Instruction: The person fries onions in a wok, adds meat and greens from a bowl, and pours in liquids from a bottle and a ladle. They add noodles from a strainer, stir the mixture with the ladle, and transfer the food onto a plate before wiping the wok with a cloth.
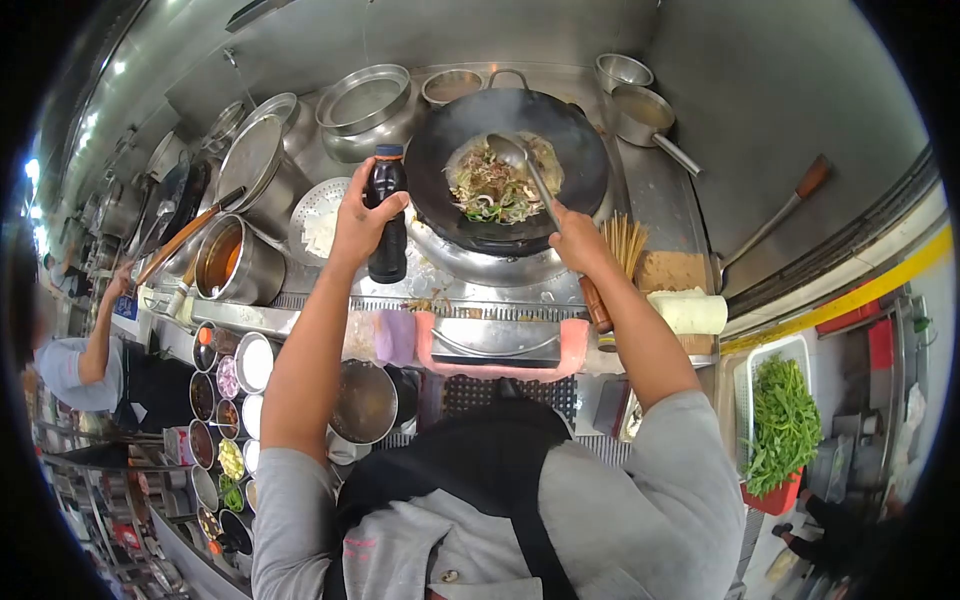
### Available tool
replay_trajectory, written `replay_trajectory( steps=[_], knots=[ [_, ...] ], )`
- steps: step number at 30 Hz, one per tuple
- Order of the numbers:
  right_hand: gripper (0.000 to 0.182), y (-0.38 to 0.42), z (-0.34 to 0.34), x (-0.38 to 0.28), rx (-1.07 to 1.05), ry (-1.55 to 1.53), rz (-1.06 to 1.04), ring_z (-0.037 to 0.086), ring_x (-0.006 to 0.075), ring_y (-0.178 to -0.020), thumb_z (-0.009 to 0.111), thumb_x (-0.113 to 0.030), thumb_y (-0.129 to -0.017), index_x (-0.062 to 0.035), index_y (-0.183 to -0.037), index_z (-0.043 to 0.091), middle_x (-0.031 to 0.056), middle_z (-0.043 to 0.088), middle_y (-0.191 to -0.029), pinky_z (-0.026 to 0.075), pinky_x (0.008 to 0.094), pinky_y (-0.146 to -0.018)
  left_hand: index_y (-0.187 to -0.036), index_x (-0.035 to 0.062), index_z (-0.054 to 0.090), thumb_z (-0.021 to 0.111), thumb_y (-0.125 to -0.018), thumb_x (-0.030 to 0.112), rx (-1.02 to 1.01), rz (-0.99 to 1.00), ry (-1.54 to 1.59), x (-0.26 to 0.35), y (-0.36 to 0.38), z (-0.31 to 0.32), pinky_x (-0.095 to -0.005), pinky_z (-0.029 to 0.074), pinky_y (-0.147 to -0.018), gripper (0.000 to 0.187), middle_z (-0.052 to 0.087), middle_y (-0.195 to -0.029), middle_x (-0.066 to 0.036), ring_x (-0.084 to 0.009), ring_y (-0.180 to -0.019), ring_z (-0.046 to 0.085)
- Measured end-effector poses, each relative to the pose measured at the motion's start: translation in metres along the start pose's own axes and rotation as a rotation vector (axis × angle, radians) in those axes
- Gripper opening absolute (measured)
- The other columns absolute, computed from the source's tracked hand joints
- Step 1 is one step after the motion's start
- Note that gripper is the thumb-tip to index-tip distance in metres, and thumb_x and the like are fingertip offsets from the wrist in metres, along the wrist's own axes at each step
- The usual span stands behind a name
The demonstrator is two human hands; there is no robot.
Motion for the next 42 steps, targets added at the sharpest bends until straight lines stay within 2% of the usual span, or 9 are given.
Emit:
replay_trajectory(
  steps=[5,8,17,21,24,26,30,36,42],
  knots=[
    [0.06,0.024,-0.021,-0.009,-0.084,-0.248,0.205,0.067,0.032,-0.08,0.059,-0.008,-0.079,0.0019,-0.137,0.049,0.0264,0.067,-0.091,0.052,0.0377,-0.077,-0.138,0.01,0.048,0.079,-0.071,0.027,-0.189,-0.008,-0.405,-0.02,-0.007,0.025,-0.0453,0.048,-0.089,0.076,0.056,-0.106,-0.029,-0.0448,-0.099,0.059],
    [0.06,0.042,-0.03,0.002,0.025,-0.31,0.144,0.058,0.0168,-0.057,0.058,-0.002,-0.08,-0.0018,-0.139,0.049,0.0088,0.063,-0.073,0.048,0.031,-0.056,-0.141,0.0125,0.047,0.078,-0.072,0.028,-0.311,-0.063,-0.55,-0.03,-0.016,0.056,-0.0461,0.049,-0.091,0.077,0.052,-0.113,-0.032,-0.0478,-0.104,0.059],
    [0.057,0.096,-0.044,-0.005,0.04,-0.075,-0.05,0.066,0.0402,-0.083,0.057,-0.009,-0.08,0.0017,-0.136,0.049,0.0302,0.065,-0.093,0.051,0.0414,-0.079,-0.141,0.0091,0.046,0.078,-0.07,0.028,-0.214,-0.092,-0.219,-0.071,-0.016,0.079,-0.0452,0.049,-0.092,0.08,0.053,-0.116,-0.034,-0.0477,-0.106,0.058],
    [0.057,0.08,-0.032,-0.02,-0.139,-0.064,-0.058,0.064,0.0414,-0.097,0.058,-0.009,-0.08,0.0025,-0.136,0.049,0.0312,0.063,-0.106,0.05,0.0412,-0.088,-0.139,0.0028,0.047,0.079,-0.07,0.032,-0.28,-0.11,-0.18,-0.061,-0.009,0.069,-0.0437,0.048,-0.093,0.081,0.055,-0.117,-0.035,-0.046,-0.108,0.058],
    [0.06,0.059,-0.019,-0.015,0.02,0.015,-0.231,0.064,0.0394,-0.102,0.06,-0.007,-0.08,0.003,-0.137,0.047,0.0297,0.063,-0.112,0.049,0.0407,-0.089,-0.142,0.0099,0.045,0.079,-0.071,0.03,-0.309,-0.123,-0.406,-0.057,-0.008,0.066,-0.0442,0.048,-0.094,0.081,0.054,-0.117,-0.033,-0.0462,-0.108,0.058],
    [0.061,0.057,-0.026,-0.024,-0.042,-0.092,-0.118,0.064,0.0391,-0.104,0.06,-0.008,-0.08,0.0026,-0.138,0.046,0.0301,0.062,-0.114,0.049,0.0407,-0.09,-0.143,0.0147,0.043,0.078,-0.072,0.029,-0.349,-0.14,-0.493,-0.041,-0.009,0.067,-0.0459,0.048,-0.094,0.081,0.052,-0.118,-0.032,-0.0469,-0.107,0.058],
    [0.062,0.07,-0.032,-0.04,-0.305,-0.346,0.193,0.063,0.0209,-0.065,0.06,-0.008,-0.08,-0.0015,-0.14,0.047,0.0192,0.067,-0.089,0.053,0.0337,-0.065,-0.144,0.0141,0.043,0.078,-0.072,0.027,-0.425,-0.197,-0.605,-0.037,-0.014,0.085,-0.046,0.049,-0.092,0.082,0.052,-0.118,-0.032,-0.0468,-0.106,0.058],
    [0.061,0.037,-0.009,-0.015,-0.03,-0.026,-0.089,0.062,0.0442,-0.102,0.061,-0.008,-0.08,0.0025,-0.138,0.047,0.0312,0.063,-0.108,0.049,0.043,-0.089,-0.142,0.0073,0.044,0.079,-0.073,0.024,-0.246,-0.145,-0.277,-0.059,-0.011,0.084,-0.041,0.049,-0.09,0.079,0.055,-0.118,-0.028,-0.0396,-0.106,0.06],
    [0.058,0.019,-0.007,0.007,-0.023,-0.099,-0.001,0.061,0.0413,-0.109,0.062,-0.01,-0.079,0.0035,-0.135,0.05,0.0304,0.061,-0.117,0.047,0.04,-0.096,-0.135,-0.0061,0.045,0.08,-0.075,0.02,0.052,0.012,0.161,-0.031,0.006,0.036,-0.0351,0.047,-0.091,0.074,0.059,-0.116,-0.017,-0.025,-0.104,0.06]
  ],
)
Point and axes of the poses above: each hand's wrist, its own y-axis away from the middle knuckle, its own z-axis out of the palm, x = y × z, the point moved 6 cm from there along -y, towards the middle knuckle
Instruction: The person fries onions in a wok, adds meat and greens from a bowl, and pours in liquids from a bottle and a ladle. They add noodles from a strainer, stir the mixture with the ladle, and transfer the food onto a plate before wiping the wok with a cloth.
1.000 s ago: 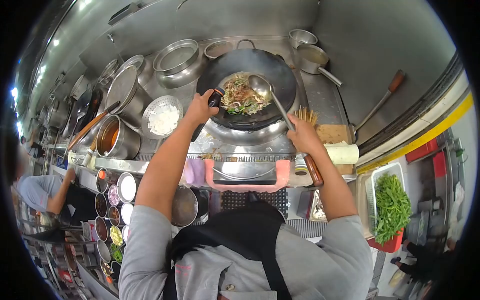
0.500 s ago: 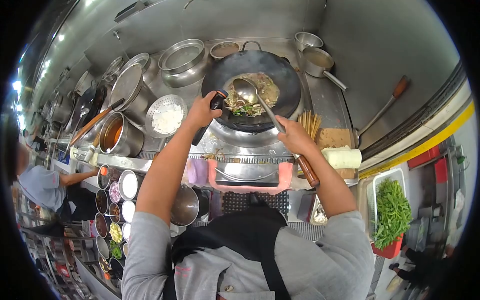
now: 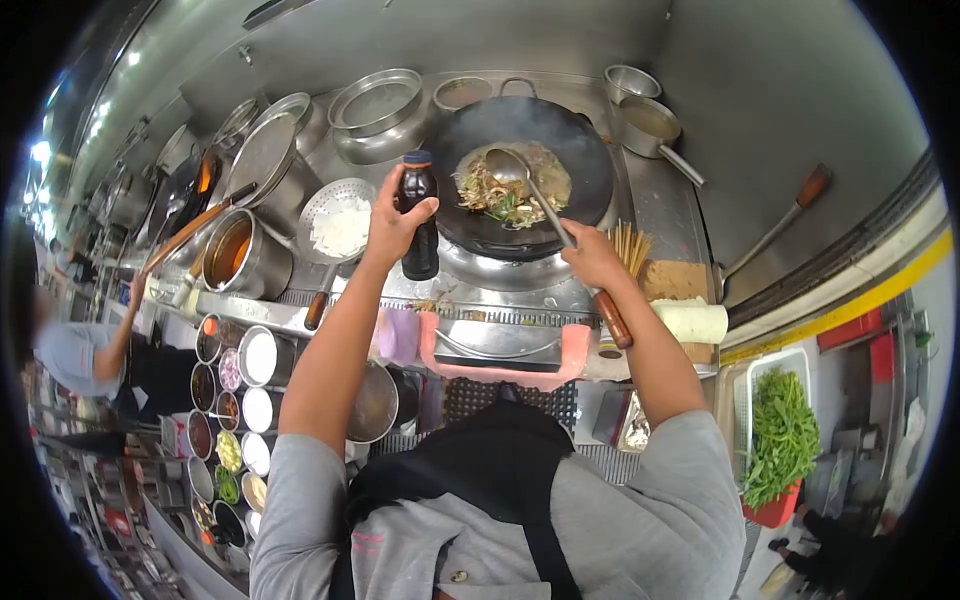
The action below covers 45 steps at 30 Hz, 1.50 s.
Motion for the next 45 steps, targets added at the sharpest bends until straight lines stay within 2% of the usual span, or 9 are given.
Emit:
replay_trajectory(
  steps=[4,5,10,12,19,24,30,41,45],
  knots=[
    [0.059,0.005,0.003,0.01,0.29,0.262,-0.245,0.064,0.0378,-0.097,0.062,-0.016,-0.082,-0.0137,-0.139,0.051,0.0209,0.067,-0.108,0.048,0.048,-0.083,-0.142,0.0017,0.033,0.08,-0.079,0.019,0.12,-0.017,0.128,0.058,0.037,-0.057,-0.0318,0.053,-0.082,0.081,0.059,-0.11,-0.012,-0.0201,-0.094,0.063],
    [0.059,0.015,-0.004,-0.018,0.201,0.426,-0.022,0.063,0.0381,-0.099,0.063,-0.021,-0.081,-0.0177,-0.139,0.051,0.0206,0.066,-0.112,0.048,0.0496,-0.085,-0.14,0.0034,0.035,0.081,-0.079,0.019,0.168,-0.028,0.166,0.077,0.053,-0.077,-0.0329,0.053,-0.083,0.078,0.058,-0.112,-0.012,-0.0203,-0.094,0.062],
    [0.061,0.0,0.027,0.045,0.287,0.78,-0.012,0.065,0.0396,-0.086,0.064,-0.025,-0.082,-0.0274,-0.142,0.048,0.0222,0.069,-0.096,0.048,0.0504,-0.077,-0.143,0.0028,0.029,0.084,-0.074,0.021,0.513,-0.089,-0.037,0.134,0.178,-0.214,-0.0351,0.046,-0.094,0.09,0.055,-0.12,-0.014,-0.0217,-0.107,0.058],
    [0.064,-0.009,0.036,0.056,0.127,0.442,0.087,0.056,0.0448,-0.11,0.063,-0.012,-0.083,-0.0108,-0.144,0.044,0.0301,0.057,-0.125,0.041,0.0466,-0.098,-0.14,0.0019,0.037,0.083,-0.073,0.023,0.601,-0.167,-0.194,0.166,0.228,-0.265,-0.0355,0.045,-0.096,0.084,0.056,-0.117,-0.015,-0.0227,-0.107,0.058],
    [0.061,-0.037,0.044,0.092,0.144,0.341,0.024,0.049,0.0413,-0.127,0.05,-0.009,-0.087,-0.002,-0.146,0.038,0.0287,0.048,-0.139,0.038,0.0395,-0.103,-0.124,0.0015,0.049,0.083,-0.073,0.022,0.963,-0.334,-0.907,0.213,0.417,-0.432,-0.0358,0.046,-0.091,0.064,0.059,-0.111,-0.014,-0.0251,-0.101,0.059],
    [0.062,-0.013,0.039,0.024,0.102,0.346,0.234,0.061,0.0416,-0.107,0.055,-0.012,-0.083,-0.0046,-0.144,0.043,0.0263,0.062,-0.121,0.044,0.0445,-0.092,-0.127,-0.0008,0.047,0.084,-0.068,0.014,1.121,-0.353,-1.218,0.199,0.509,-0.506,-0.0384,0.045,-0.095,0.071,0.056,-0.116,-0.018,-0.0328,-0.108,0.057],
    [0.061,-0.037,0.042,0.07,0.233,0.469,-0.043,0.061,0.0396,-0.109,0.056,-0.015,-0.084,-0.0013,-0.142,0.044,0.0249,0.06,-0.126,0.045,0.0419,-0.094,-0.125,-0.0027,0.046,0.087,-0.065,0.014,1.27,-0.401,-1.451,0.135,0.594,-0.56,-0.0432,0.042,-0.096,0.075,0.054,-0.118,-0.022,-0.0392,-0.109,0.054],
    [0.059,-0.034,0.049,0.057,0.207,0.52,0.044,0.054,0.0421,-0.12,0.055,-0.015,-0.084,0.0033,-0.139,0.046,0.0282,0.055,-0.132,0.041,0.0437,-0.101,-0.137,-0.0057,0.034,0.085,-0.07,0.012,1.374,-0.724,-1.199,0.066,0.658,-0.56,-0.0451,0.04,-0.099,0.086,0.048,-0.124,-0.029,-0.0432,-0.114,0.049],
    [0.06,-0.044,0.051,0.071,0.295,0.509,0.109,0.06,0.0414,-0.111,0.054,-0.015,-0.082,0.0055,-0.138,0.046,0.0297,0.06,-0.122,0.043,0.0427,-0.098,-0.13,-0.0059,0.047,0.073,-0.085,0.023,1.32,-0.741,-1.133,0.066,0.681,-0.553,-0.0458,0.04,-0.098,0.059,0.051,-0.121,-0.027,-0.0431,-0.112,0.05]
  ],
)
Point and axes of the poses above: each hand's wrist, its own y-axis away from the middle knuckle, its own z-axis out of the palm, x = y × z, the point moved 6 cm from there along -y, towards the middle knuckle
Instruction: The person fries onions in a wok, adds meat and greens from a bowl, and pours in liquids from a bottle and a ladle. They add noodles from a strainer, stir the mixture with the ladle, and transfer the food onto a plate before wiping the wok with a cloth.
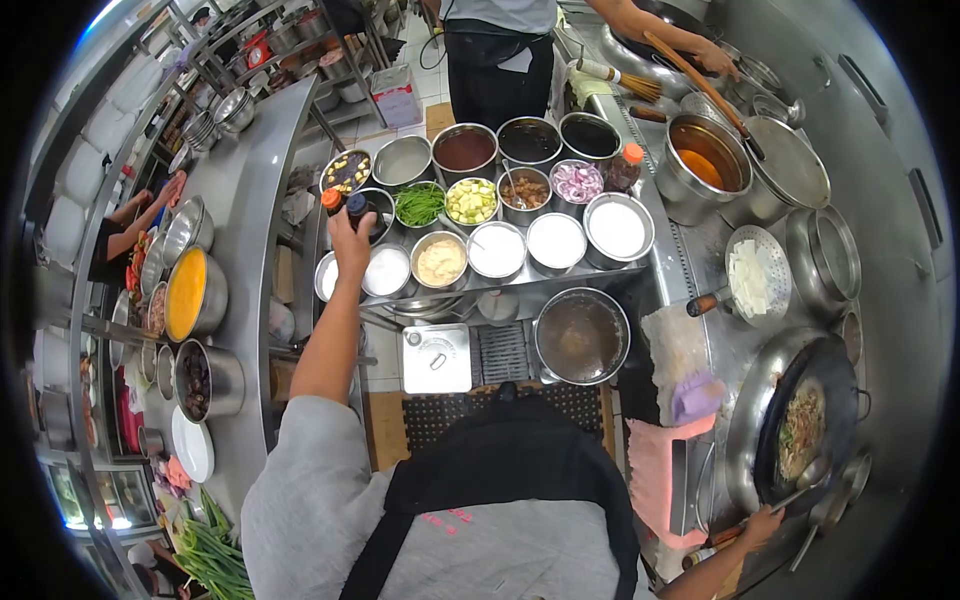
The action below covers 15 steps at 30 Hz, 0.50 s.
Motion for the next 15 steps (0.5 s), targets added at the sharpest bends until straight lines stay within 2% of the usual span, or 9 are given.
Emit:
replay_trajectory(
  steps=[3,6,7,9,11,12,13,14,15],
  knots=[
    [0.054,-0.035,0.024,0.029,-0.209,-0.236,-0.004,0.066,0.0328,-0.077,0.053,-0.012,-0.082,0.0037,-0.134,0.05,0.0216,0.067,-0.091,0.053,0.0412,-0.074,-0.129,-0.0051,0.05,0.059,-0.094,0.02,0.153,-0.017,-0.047,-0.04,0.0,-0.019,-0.0455,0.04,-0.098,0.044,0.052,-0.123,-0.027,-0.0415,-0.114,0.051],
    [0.046,-0.018,-0.007,-0.012,-0.421,-0.621,0.215,0.054,0.0172,-0.05,0.051,-0.01,-0.083,0.0002,-0.128,0.054,0.0082,0.056,-0.067,0.046,0.0322,-0.046,-0.139,-0.0026,0.039,0.062,-0.083,0.002,0.059,-0.006,0.038,-0.08,-0.015,-0.018,-0.0425,0.036,-0.108,0.061,0.048,-0.133,-0.024,-0.0381,-0.125,0.048],
    [0.038,-0.02,-0.009,-0.019,-0.39,-0.611,0.186,0.046,0.0091,-0.044,0.049,-0.007,-0.087,-0.0033,-0.124,0.057,0.0017,0.049,-0.062,0.037,0.0251,-0.038,-0.142,-0.0019,0.036,0.064,-0.079,-0.002,-0.018,0.05,0.131,-0.08,-0.023,-0.012,-0.0415,0.034,-0.11,0.069,0.047,-0.135,-0.024,-0.037,-0.127,0.047],
    [0.036,-0.037,-0.007,-0.019,-0.369,-0.567,-0.007,0.048,0.0091,-0.048,0.05,-0.005,-0.09,-0.003,-0.125,0.057,0.0001,0.05,-0.063,0.039,0.0251,-0.041,-0.147,0.0014,0.027,0.068,-0.064,-0.013,-0.22,0.043,0.221,-0.086,-0.04,-0.003,-0.0379,0.029,-0.115,0.094,0.043,-0.141,-0.021,-0.033,-0.135,0.041],
    [0.044,-0.022,-0.024,-0.041,-0.362,-0.599,-0.05,0.049,0.0075,-0.053,0.055,-0.005,-0.09,-0.007,-0.134,0.057,-0.0001,0.06,-0.07,0.04,0.0246,-0.045,-0.146,0.0025,0.031,0.07,-0.066,-0.003,-0.247,0.196,0.007,-0.106,-0.057,0.006,-0.0397,0.026,-0.116,0.089,0.04,-0.143,-0.02,-0.0346,-0.137,0.035],
    [0.047,-0.012,-0.038,-0.056,-0.304,-0.481,-0.051,0.051,0.0085,-0.054,0.056,-0.005,-0.089,-0.0078,-0.136,0.056,0.0008,0.063,-0.074,0.041,0.0257,-0.046,-0.144,0.0026,0.035,0.073,-0.068,0.003,-0.353,0.178,0.015,-0.098,-0.062,0.002,-0.041,0.027,-0.114,0.085,0.039,-0.143,-0.02,-0.0352,-0.136,0.036],
    [0.047,-0.003,-0.049,-0.063,-0.402,-0.629,0.007,0.054,0.0095,-0.055,0.057,-0.006,-0.089,-0.0072,-0.136,0.056,0.0012,0.063,-0.074,0.043,0.0267,-0.048,-0.142,0.0034,0.034,0.072,-0.067,0.0,-0.391,0.087,-0.072,-0.135,-0.067,0.017,-0.0405,0.028,-0.114,0.084,0.039,-0.143,-0.018,-0.0317,-0.135,0.038],
    [0.046,0.009,-0.071,-0.082,-0.296,-0.504,-0.053,0.055,0.0102,-0.057,0.057,-0.008,-0.089,-0.0067,-0.135,0.057,0.0018,0.063,-0.074,0.045,0.0272,-0.05,-0.141,0.0023,0.035,0.073,-0.068,0.002,-0.382,0.115,0.288,-0.145,-0.072,0.029,-0.0407,0.027,-0.114,0.082,0.04,-0.142,-0.018,-0.032,-0.134,0.039],
    [0.046,0.021,-0.087,-0.095,-0.356,-0.522,-0.004,0.057,0.012,-0.06,0.058,-0.01,-0.087,-0.0049,-0.133,0.058,0.0035,0.064,-0.074,0.046,0.0297,-0.053,-0.139,0.0002,0.039,0.074,-0.07,0.004,-0.306,0.207,0.191,-0.121,-0.067,0.018,-0.0416,0.028,-0.113,0.078,0.043,-0.14,-0.018,-0.0315,-0.133,0.04]
  ],
)
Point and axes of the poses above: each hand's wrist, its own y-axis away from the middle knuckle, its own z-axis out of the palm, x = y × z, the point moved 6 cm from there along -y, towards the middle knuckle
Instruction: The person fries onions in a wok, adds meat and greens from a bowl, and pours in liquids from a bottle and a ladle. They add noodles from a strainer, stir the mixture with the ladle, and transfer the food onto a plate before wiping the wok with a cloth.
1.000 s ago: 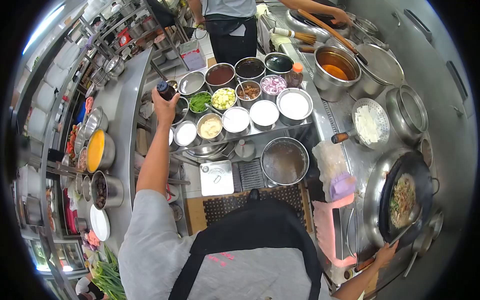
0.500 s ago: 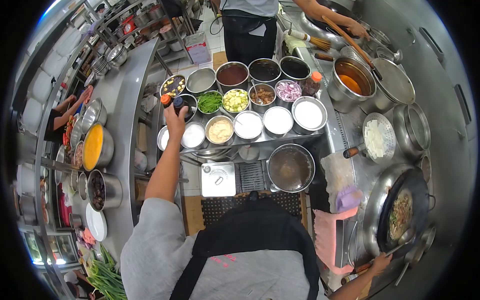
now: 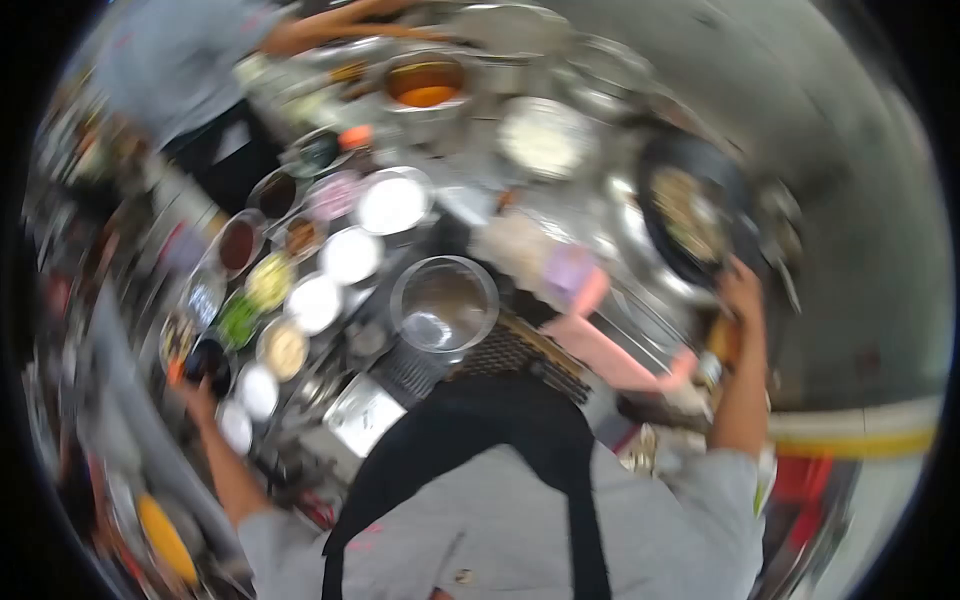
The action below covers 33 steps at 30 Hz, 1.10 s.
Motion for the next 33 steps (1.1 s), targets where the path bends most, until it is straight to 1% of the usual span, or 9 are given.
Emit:
replay_trajectory(
  steps=[3,5,11,18,22,25,27,30,33],
  knots=[
    [0.04,0.022,-0.002,-0.034,-0.066,0.261,-0.088,0.064,0.0232,-0.061,0.061,-0.014,-0.077,0.0002,-0.114,0.065,0.0166,0.068,-0.079,0.051,0.0357,-0.063,-0.141,-0.0014,0.037,0.073,-0.077,0.003,0.028,0.007,0.023,-0.007,-0.004,0.004,-0.0414,0.026,-0.115,0.073,0.043,-0.142,-0.019,-0.0308,-0.132,0.041],
    [0.04,0.003,0.007,-0.008,-0.111,0.334,-0.141,0.057,0.0155,-0.054,0.058,-0.007,-0.079,0.0009,-0.118,0.062,0.0069,0.063,-0.072,0.047,0.031,-0.053,-0.141,-0.0021,0.038,0.073,-0.078,0.004,0.115,0.072,0.105,-0.034,-0.002,0.0,-0.0407,0.028,-0.113,0.072,0.044,-0.14,-0.019,-0.0308,-0.131,0.043],
    [0.053,0.018,-0.001,-0.054,0.031,0.278,0.038,0.053,0.0148,-0.047,0.057,-0.003,-0.079,0.0031,-0.132,0.054,0.0059,0.059,-0.065,0.046,0.0313,-0.047,-0.136,-0.0042,0.043,0.079,-0.081,0.013,0.253,-0.152,0.182,0.037,0.0,-0.049,-0.0397,0.041,-0.103,0.068,0.052,-0.131,-0.018,-0.0301,-0.116,0.053],
    [0.062,0.011,0.018,-0.05,-0.262,-0.056,0.038,0.049,0.0111,-0.045,0.056,-0.004,-0.082,-0.0027,-0.142,0.045,0.0049,0.052,-0.062,0.039,0.0284,-0.038,-0.133,-0.006,0.05,0.078,-0.084,0.024,0.421,0.138,-0.015,0.11,-0.068,-0.146,-0.0357,0.047,-0.097,0.064,0.057,-0.126,-0.019,-0.0259,-0.11,0.058],
    [0.06,0.032,-0.017,-0.043,-0.162,0.269,-0.081,0.064,0.0269,-0.069,0.055,-0.005,-0.08,-0.0013,-0.14,0.047,0.0192,0.064,-0.083,0.051,0.0361,-0.063,-0.136,-0.0059,0.048,0.07,-0.091,0.022,0.44,0.424,-0.054,0.305,-0.057,-0.144,-0.0356,0.047,-0.099,0.057,0.052,-0.134,-0.02,-0.0238,-0.117,0.056],
    [0.059,0.062,-0.041,-0.017,-0.074,0.348,-0.24,0.065,0.0391,-0.099,0.056,-0.008,-0.078,0.0022,-0.137,0.048,0.0287,0.064,-0.109,0.049,0.0394,-0.09,-0.137,-0.0035,0.048,0.065,-0.095,0.022,0.538,0.317,-0.251,0.306,-0.084,-0.142,-0.0348,0.045,-0.101,0.052,0.044,-0.142,-0.021,-0.0265,-0.123,0.052],
    [0.058,0.077,-0.05,-0.011,-0.138,0.33,-0.122,0.059,0.0405,-0.114,0.056,-0.009,-0.079,0.0024,-0.136,0.049,0.0289,0.06,-0.123,0.044,0.039,-0.099,-0.141,0.0035,0.047,0.065,-0.094,0.033,0.431,0.666,-0.556,0.328,-0.107,-0.112,-0.0349,0.045,-0.101,0.058,0.039,-0.146,-0.021,-0.032,-0.129,0.046],
    [0.058,0.059,-0.047,0.029,-0.01,0.222,-0.168,0.06,0.0384,-0.114,0.056,-0.009,-0.081,0.0026,-0.137,0.048,0.0301,0.059,-0.123,0.044,0.0381,-0.1,-0.146,0.0076,0.041,0.067,-0.091,0.031,0.241,0.334,0.185,0.495,-0.053,0.014,-0.0345,0.048,-0.096,0.065,0.043,-0.144,-0.018,-0.0267,-0.127,0.048],
    [0.058,0.034,-0.04,0.074,0.172,0.015,-0.085,0.062,0.0367,-0.111,0.056,-0.009,-0.082,0.0017,-0.139,0.047,0.031,0.059,-0.12,0.045,0.0373,-0.097,-0.146,0.0049,0.039,0.066,-0.086,0.02,-0.195,0.379,0.577,0.572,-0.036,0.131,-0.0327,0.05,-0.09,0.067,0.049,-0.137,-0.014,-0.0221,-0.112,0.055]
  ],
)
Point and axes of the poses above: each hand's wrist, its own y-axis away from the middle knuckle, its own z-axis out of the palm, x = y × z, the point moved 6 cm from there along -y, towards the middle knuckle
